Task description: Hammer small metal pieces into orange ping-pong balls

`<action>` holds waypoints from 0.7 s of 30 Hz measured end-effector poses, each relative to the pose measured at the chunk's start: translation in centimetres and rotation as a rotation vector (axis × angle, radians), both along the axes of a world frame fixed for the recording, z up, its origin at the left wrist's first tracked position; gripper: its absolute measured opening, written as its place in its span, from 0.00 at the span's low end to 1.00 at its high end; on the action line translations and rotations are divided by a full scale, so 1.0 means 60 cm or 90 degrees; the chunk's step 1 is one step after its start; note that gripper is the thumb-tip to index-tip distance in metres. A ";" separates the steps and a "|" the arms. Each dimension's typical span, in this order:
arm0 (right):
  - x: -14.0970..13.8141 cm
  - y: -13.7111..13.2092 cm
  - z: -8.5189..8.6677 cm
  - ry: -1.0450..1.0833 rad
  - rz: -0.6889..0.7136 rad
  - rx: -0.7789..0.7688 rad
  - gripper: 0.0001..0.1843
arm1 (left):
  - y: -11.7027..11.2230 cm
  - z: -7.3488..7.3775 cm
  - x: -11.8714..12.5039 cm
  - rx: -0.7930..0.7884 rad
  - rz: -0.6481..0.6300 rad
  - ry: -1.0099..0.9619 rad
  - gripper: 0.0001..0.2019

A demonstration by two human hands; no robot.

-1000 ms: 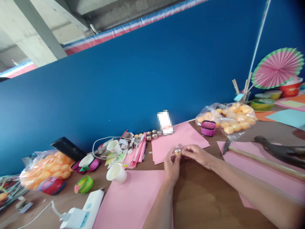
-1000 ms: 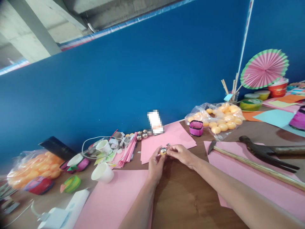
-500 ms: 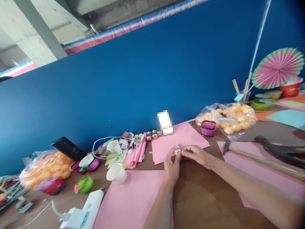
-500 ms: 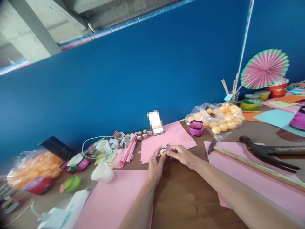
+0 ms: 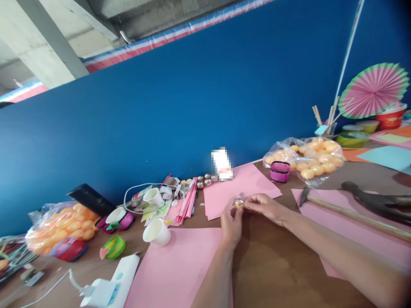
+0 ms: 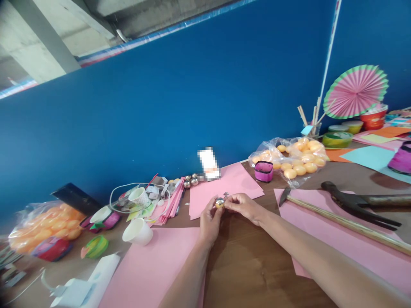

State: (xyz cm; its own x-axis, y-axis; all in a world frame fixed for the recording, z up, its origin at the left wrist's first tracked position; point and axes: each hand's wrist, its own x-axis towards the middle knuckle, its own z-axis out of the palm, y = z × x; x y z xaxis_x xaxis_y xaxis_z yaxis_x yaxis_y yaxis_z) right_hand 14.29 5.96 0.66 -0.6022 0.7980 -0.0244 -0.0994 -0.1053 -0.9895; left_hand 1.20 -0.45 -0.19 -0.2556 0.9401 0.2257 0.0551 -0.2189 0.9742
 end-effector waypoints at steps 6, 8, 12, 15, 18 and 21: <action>-0.003 -0.001 -0.002 -0.005 -0.037 0.002 0.14 | 0.002 -0.004 0.000 -0.011 0.021 -0.016 0.18; -0.005 -0.001 -0.003 -0.012 -0.044 0.009 0.14 | 0.002 -0.004 -0.001 -0.011 0.025 -0.013 0.19; -0.007 0.000 -0.008 -0.007 -0.057 0.012 0.15 | -0.001 0.002 0.001 -0.003 0.016 0.013 0.19; -0.007 0.002 -0.012 0.012 -0.060 0.008 0.15 | -0.002 0.002 0.002 0.000 0.011 0.015 0.19; -0.006 0.003 -0.014 0.037 -0.040 -0.004 0.14 | -0.002 -0.004 -0.001 -0.014 0.004 -0.030 0.21; -0.007 0.000 -0.014 0.041 -0.035 0.025 0.14 | -0.001 -0.007 -0.002 -0.037 -0.011 -0.096 0.23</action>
